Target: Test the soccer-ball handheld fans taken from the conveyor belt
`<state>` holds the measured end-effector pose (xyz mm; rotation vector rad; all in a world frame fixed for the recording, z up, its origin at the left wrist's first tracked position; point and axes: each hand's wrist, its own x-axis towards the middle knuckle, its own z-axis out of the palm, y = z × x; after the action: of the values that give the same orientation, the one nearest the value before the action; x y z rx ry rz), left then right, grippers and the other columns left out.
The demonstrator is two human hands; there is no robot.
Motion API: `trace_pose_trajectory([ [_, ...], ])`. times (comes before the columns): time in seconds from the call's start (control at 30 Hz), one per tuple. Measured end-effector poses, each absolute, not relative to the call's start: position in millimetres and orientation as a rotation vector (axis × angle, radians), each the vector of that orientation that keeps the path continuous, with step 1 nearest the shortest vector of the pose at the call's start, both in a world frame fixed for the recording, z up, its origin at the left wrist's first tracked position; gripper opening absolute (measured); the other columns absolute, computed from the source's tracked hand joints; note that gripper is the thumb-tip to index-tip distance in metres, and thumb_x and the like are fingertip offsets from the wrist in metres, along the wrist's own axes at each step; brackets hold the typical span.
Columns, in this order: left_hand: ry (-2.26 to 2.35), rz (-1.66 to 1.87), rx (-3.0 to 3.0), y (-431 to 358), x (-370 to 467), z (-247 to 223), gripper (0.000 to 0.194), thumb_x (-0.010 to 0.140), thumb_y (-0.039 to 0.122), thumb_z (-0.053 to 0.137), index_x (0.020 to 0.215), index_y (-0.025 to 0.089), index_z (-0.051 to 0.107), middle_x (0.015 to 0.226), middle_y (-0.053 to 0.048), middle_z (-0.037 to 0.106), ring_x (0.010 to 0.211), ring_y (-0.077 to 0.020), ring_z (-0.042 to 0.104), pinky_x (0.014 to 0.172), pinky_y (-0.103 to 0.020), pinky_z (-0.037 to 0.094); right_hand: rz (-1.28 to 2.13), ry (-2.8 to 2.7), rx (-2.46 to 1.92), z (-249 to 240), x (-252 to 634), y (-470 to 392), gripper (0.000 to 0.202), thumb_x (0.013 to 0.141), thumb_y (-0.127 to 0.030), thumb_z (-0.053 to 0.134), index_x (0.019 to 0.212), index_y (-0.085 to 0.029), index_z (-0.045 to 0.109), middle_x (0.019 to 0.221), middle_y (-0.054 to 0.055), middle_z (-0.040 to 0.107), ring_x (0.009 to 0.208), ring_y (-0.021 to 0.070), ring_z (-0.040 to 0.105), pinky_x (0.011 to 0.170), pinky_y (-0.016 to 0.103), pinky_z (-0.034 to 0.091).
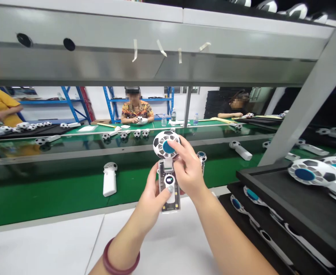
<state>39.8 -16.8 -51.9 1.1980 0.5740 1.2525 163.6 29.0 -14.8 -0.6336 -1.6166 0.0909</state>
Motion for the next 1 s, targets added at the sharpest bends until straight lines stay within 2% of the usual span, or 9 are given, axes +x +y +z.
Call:
trace_pose_trajectory([
  [0.13, 0.581, 1.263, 1.171, -20.9, 41.9, -50.1, 0.069, 0.081, 0.03, 0.063, 0.136, 0.035, 0.022, 0.128, -0.007, 0.05, 0.108, -0.0271, 0.055, 0.086, -0.039, 0.05, 0.07, -1.603, -0.61, -12.3, 163.6, 25.4, 0.055, 0.074, -0.002, 0.036, 0.115, -0.03, 0.058, 0.133, -0.001, 0.044, 0.117, 0.0175, 0.05, 0.093, 0.029, 0.047],
  [0.33, 0.61, 1.298, 1.181, -24.3, 45.5, -47.9, 0.072, 0.078, 0.036, 0.065, 0.136, 0.034, 0.023, 0.131, -0.007, 0.047, 0.115, -0.0278, 0.049, 0.09, -0.038, 0.048, 0.122, -1.634, -0.557, -9.6, 163.8, 23.6, 0.057, 0.074, -0.001, 0.035, 0.117, -0.031, 0.056, 0.135, -0.001, 0.042, 0.118, 0.0171, 0.049, 0.096, 0.031, 0.045],
  [0.53, 0.633, 1.277, 1.146, -30.2, 50.0, -41.8, 0.073, 0.076, 0.037, 0.065, 0.136, 0.035, 0.023, 0.135, -0.006, 0.042, 0.115, -0.0292, 0.048, 0.089, -0.041, 0.048, 0.169, -1.648, -0.557, -7.2, 164.8, 20.1, 0.057, 0.075, 0.0, 0.035, 0.116, -0.032, 0.056, 0.134, -0.001, 0.042, 0.116, 0.0168, 0.05, 0.095, 0.031, 0.045],
  [0.73, 0.621, 1.282, 1.11, -37.3, 53.1, -33.8, 0.072, 0.076, 0.036, 0.065, 0.135, 0.033, 0.024, 0.137, -0.007, 0.038, 0.122, -0.031, 0.04, 0.094, -0.043, 0.042, 0.208, -1.645, -0.529, -6.2, 165.9, 19.3, 0.057, 0.075, -0.001, 0.035, 0.117, -0.032, 0.056, 0.134, 0.0, 0.042, 0.111, 0.0175, 0.053, 0.091, 0.031, 0.048],
  [1.0, 0.584, 1.244, 1.174, -40.6, 51.0, -32.2, 0.069, 0.079, 0.037, 0.062, 0.135, 0.034, 0.023, 0.134, -0.008, 0.04, 0.119, -0.0326, 0.041, 0.091, -0.044, 0.043, 0.182, -1.642, -0.509, -0.4, 166.3, 11.7, 0.058, 0.075, 0.0, 0.035, 0.117, -0.034, 0.056, 0.135, -0.002, 0.041, 0.109, 0.0168, 0.055, 0.089, 0.031, 0.05],
])
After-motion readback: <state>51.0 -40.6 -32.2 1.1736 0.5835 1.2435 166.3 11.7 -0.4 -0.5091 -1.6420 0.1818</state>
